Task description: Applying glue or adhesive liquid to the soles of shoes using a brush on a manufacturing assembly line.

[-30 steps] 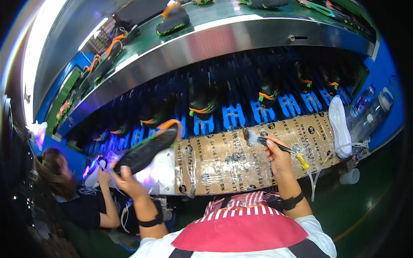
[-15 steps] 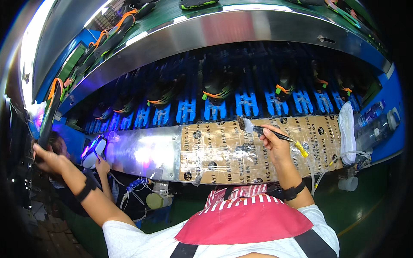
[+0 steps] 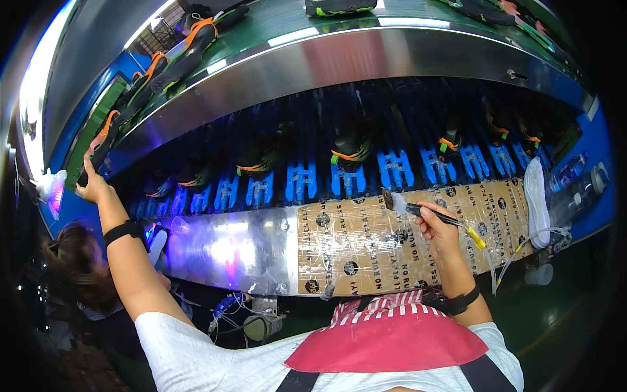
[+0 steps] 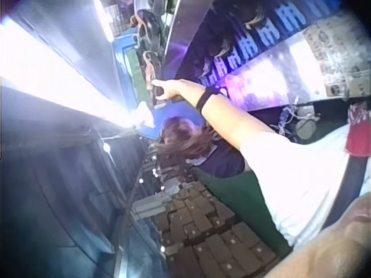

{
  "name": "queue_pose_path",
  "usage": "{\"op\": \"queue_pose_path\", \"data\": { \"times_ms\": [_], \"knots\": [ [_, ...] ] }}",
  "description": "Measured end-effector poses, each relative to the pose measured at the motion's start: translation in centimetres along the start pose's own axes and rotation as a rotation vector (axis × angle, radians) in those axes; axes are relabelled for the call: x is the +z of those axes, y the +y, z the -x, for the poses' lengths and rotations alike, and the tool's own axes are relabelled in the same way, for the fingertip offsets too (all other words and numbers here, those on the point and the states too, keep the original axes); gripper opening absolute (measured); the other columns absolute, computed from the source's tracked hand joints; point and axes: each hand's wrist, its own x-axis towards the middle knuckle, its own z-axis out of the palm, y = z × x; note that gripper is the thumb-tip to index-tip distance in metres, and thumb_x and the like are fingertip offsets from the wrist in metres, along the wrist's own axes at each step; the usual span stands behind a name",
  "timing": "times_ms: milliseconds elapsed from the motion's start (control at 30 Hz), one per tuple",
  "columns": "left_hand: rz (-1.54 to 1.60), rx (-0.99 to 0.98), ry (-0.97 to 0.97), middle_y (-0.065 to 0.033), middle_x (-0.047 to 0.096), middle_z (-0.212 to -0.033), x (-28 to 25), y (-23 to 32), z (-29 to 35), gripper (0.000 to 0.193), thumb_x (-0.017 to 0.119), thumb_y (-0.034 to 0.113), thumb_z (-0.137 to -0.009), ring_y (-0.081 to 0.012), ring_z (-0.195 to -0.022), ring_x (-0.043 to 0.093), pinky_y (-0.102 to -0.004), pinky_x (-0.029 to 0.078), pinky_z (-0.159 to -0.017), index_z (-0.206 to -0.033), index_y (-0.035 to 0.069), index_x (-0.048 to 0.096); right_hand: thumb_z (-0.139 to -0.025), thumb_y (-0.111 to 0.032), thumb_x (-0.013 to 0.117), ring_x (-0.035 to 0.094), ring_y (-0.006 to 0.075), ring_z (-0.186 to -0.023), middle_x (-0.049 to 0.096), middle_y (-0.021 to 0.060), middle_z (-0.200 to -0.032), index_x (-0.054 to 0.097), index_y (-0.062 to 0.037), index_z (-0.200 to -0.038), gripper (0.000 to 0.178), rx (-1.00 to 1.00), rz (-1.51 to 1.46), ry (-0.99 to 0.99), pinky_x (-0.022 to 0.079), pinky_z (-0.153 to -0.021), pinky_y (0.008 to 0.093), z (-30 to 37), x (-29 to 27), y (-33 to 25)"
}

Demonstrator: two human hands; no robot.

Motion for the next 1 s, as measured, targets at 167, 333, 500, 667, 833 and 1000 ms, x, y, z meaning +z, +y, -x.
{"op": "queue_pose_path", "data": {
  "times_ms": [167,333,500,667,833,1000],
  "knots": [
    [0.193,0.012,-0.047,-0.0173,0.057,-0.1,-0.4,-2.8,-1.3,0.071,0.079,0.025,-0.061,-0.022,-0.078,0.058,-0.0309,0.048,-0.07,-0.112,-0.009,0.044,-0.079,-0.014,0.061,0.047,0.0052,-0.053,0.059,0.0042,-0.068,0.059,0.0018,-0.098,0.025,0.003,-0.021,0.035,0.032,-0.043,0.0158,0.4,1.2,-0.1],
    [0.306,-0.13,0.236,-0.017,0.056,-0.103,-1.5,1.3,0.5,0.06,0.072,0.023,-0.069,-0.023,-0.078,0.058,-0.0314,0.05,-0.066,-0.114,-0.006,0.044,-0.079,-0.013,0.061,0.047,0.0053,-0.052,0.059,0.0042,-0.069,0.058,0.0021,-0.1,0.026,-0.03,-0.031,0.083,0.032,-0.043,0.0159,0.7,-0.1,-0.5],
    [0.313,0.059,0.217,-0.0166,0.055,-0.104,-7.7,6.7,-1.6,0.055,0.067,0.025,-0.073,-0.0229,-0.08,0.058,-0.0316,0.049,-0.07,-0.114,-0.006,0.045,-0.079,-0.015,0.061,0.047,0.0047,-0.052,0.059,0.004,-0.069,0.058,0.0014,-0.101,0.028,-0.002,-0.07,0.103,0.032,-0.044,0.0151,1.1,-1.3,-1.6],
    [0.347,0.151,-0.062,-0.0162,0.055,-0.105,-12.7,11.1,-0.7,0.051,0.061,0.026,-0.078,-0.0227,-0.083,0.057,-0.0318,0.048,-0.073,-0.115,-0.005,0.045,-0.078,-0.016,0.063,0.047,0.0047,-0.052,0.059,0.004,-0.068,0.059,0.0012,-0.1,0.029,0.004,-0.079,0.079,0.032,-0.044,0.0155,1.1,-2.0,-2.4],
    [0.39,0.141,-0.403,-0.0159,0.055,-0.105,-14.5,15.7,4.2,0.048,0.057,0.026,-0.081,-0.0225,-0.085,0.057,-0.0319,0.047,-0.076,-0.115,-0.005,0.046,-0.079,-0.013,0.062,0.047,0.0035,-0.052,0.06,0.003,-0.069,0.061,0.0,-0.098,0.023,-0.021,-0.154,0.016,0.033,-0.044,0.0144,1.2,-3.9,-3.1],
    [0.36,-0.141,-0.877,-0.0131,0.055,-0.104,-11.8,19.2,13.1,0.046,0.05,0.033,-0.085,-0.0201,-0.089,0.056,-0.0285,0.046,-0.077,-0.111,-0.005,0.05,-0.08,-0.013,0.061,0.047,0.0033,-0.053,0.058,0.0024,-0.068,0.061,-0.0005,-0.098,0.022,-0.041,-0.256,0.038,0.033,-0.044,0.0144,1.6,-7.3,-3.3]
  ]
}}
